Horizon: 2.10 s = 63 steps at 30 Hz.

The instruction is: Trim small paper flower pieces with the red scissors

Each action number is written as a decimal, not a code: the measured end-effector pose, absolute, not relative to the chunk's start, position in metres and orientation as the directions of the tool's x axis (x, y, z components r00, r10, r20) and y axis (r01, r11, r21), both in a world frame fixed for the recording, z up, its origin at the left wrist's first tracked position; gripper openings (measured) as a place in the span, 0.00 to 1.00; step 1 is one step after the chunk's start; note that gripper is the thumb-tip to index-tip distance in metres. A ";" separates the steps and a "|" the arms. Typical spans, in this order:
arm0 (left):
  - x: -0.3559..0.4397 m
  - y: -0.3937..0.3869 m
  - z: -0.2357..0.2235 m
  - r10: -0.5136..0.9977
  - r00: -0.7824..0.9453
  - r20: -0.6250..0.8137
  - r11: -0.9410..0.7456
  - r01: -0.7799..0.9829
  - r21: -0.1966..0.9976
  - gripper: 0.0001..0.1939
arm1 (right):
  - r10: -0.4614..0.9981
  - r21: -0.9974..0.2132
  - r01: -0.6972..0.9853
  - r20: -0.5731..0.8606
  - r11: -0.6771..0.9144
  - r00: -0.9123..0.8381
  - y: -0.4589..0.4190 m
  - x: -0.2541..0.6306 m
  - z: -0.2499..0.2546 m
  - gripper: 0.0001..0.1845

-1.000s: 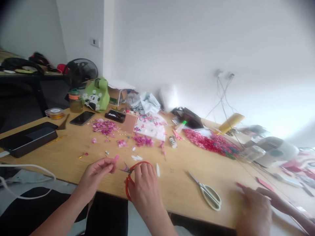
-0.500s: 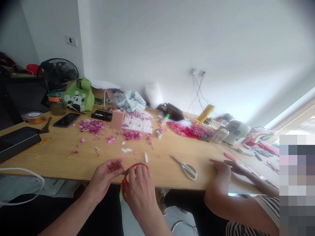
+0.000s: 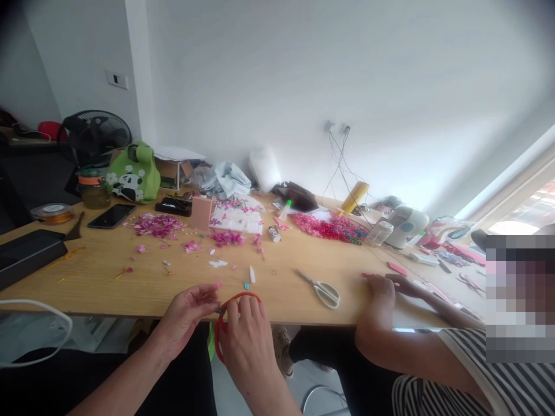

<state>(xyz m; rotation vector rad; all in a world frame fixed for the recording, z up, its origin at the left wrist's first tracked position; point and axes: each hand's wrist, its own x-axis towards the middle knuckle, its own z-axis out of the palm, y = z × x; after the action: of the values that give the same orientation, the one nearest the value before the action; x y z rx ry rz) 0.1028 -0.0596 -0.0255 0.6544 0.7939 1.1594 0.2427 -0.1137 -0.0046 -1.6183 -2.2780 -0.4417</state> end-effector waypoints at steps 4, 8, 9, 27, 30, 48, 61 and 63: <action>0.103 -0.060 -0.027 0.950 0.211 -0.230 0.311 -0.570 0.761 0.23 | 0.855 0.036 0.952 0.429 0.305 -0.291 -0.116 0.244 -0.006 0.07; 0.103 -0.059 -0.030 0.949 0.198 -0.246 0.315 -0.614 0.724 0.21 | 0.859 0.018 0.955 0.433 0.295 -0.273 -0.118 0.245 -0.006 0.09; 0.102 -0.058 -0.031 0.951 0.186 -0.247 0.308 -0.625 0.717 0.21 | 0.860 0.016 0.957 0.433 0.291 -0.268 -0.119 0.246 -0.006 0.10; 0.113 -0.068 -0.039 0.942 0.286 -0.175 0.298 -0.476 0.828 0.21 | 0.873 0.017 0.990 0.471 0.137 -0.129 -0.124 0.300 0.000 0.12; 0.122 -0.075 -0.040 0.906 0.401 -0.138 0.310 -0.403 0.861 0.19 | 0.853 0.016 0.991 0.508 0.130 -0.120 -0.124 0.309 0.002 0.10; 0.124 -0.076 -0.044 0.827 0.549 -0.124 0.402 -0.421 0.813 0.16 | 0.988 -0.921 0.384 0.113 0.065 0.104 -0.119 0.296 -0.028 0.10; 0.108 -0.069 -0.040 0.856 0.490 -0.162 0.379 -0.383 0.842 0.11 | 0.997 -0.943 0.330 -0.027 -0.052 0.078 -0.125 0.295 -0.035 0.13; 0.099 -0.064 -0.040 0.867 0.475 -0.150 0.354 -0.376 0.856 0.09 | 0.997 -0.926 0.373 -0.038 -0.060 0.065 -0.127 0.304 -0.042 0.11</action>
<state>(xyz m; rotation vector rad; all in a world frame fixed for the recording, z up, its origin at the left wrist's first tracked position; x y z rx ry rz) 0.0995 -0.0636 -0.0397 0.8608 0.6744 0.8871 0.3038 -0.1275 -0.0424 -1.5518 -1.4170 0.9962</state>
